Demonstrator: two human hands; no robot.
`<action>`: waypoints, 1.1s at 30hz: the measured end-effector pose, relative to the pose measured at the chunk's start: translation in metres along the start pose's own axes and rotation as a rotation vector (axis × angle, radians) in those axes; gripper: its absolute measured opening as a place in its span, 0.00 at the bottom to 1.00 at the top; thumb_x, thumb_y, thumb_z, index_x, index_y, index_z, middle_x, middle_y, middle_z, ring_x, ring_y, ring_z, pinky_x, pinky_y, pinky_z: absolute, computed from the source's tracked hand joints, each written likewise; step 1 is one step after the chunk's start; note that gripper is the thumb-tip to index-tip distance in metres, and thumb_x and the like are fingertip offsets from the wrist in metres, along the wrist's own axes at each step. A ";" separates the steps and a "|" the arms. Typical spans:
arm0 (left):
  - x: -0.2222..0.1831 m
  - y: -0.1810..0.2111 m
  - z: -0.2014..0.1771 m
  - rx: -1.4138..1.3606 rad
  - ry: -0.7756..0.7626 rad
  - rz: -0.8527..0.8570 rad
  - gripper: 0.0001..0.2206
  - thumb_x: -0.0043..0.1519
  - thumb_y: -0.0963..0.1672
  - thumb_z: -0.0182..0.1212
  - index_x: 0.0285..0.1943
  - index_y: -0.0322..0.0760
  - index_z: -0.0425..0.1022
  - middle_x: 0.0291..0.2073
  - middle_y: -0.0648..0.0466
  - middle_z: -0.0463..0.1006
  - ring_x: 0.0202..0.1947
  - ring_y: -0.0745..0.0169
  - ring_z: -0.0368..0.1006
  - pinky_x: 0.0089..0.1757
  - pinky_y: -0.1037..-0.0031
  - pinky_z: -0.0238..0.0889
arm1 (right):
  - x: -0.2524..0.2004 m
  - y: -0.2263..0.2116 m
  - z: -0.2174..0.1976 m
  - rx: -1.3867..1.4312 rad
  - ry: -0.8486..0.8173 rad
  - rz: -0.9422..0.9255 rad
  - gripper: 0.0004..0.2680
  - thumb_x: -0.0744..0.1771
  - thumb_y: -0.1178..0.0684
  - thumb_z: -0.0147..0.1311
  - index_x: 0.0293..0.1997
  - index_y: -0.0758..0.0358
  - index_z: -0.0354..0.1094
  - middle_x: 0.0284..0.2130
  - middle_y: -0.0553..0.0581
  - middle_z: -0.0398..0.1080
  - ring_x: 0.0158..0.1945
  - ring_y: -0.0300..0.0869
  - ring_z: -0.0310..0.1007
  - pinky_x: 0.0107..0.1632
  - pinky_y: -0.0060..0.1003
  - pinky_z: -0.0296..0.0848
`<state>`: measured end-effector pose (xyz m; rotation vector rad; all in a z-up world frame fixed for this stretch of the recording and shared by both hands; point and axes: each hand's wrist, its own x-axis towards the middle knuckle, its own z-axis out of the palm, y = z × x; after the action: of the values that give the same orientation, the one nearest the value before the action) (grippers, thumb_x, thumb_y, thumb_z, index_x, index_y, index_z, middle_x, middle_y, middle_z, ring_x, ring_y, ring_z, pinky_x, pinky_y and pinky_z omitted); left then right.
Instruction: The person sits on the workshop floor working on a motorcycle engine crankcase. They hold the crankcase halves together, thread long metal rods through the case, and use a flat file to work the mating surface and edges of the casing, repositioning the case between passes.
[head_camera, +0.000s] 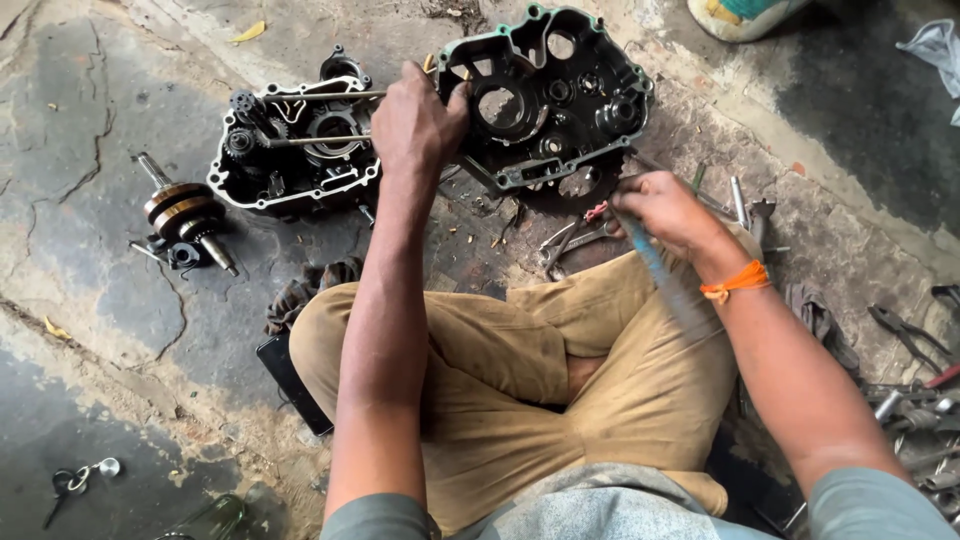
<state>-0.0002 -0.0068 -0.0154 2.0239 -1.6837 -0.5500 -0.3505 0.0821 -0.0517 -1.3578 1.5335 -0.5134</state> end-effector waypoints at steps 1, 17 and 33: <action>0.001 -0.001 0.002 -0.001 0.010 0.011 0.25 0.63 0.56 0.63 0.46 0.30 0.69 0.24 0.53 0.73 0.21 0.65 0.68 0.24 0.68 0.66 | 0.002 0.000 0.001 0.170 -0.065 0.031 0.08 0.69 0.59 0.50 0.40 0.75 0.73 0.27 0.59 0.75 0.27 0.40 0.75 0.32 0.33 0.74; 0.001 -0.005 0.006 -0.010 0.079 0.068 0.24 0.62 0.56 0.65 0.44 0.30 0.70 0.26 0.49 0.76 0.23 0.61 0.73 0.27 0.65 0.69 | -0.098 -0.084 0.023 -0.073 0.123 -0.112 0.14 0.69 0.57 0.54 0.62 0.63 0.69 0.38 0.50 0.73 0.28 0.35 0.69 0.32 0.29 0.71; -0.012 0.002 0.004 -0.095 0.193 0.136 0.19 0.60 0.53 0.65 0.39 0.31 0.80 0.27 0.43 0.81 0.26 0.48 0.79 0.30 0.58 0.71 | -0.096 -0.112 0.004 -1.477 0.122 -0.789 0.08 0.70 0.57 0.48 0.53 0.60 0.71 0.27 0.53 0.61 0.28 0.38 0.66 0.46 0.46 0.75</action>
<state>-0.0064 0.0038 -0.0172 1.8178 -1.6318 -0.3682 -0.3019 0.1395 0.0750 -3.1448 1.3592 0.2425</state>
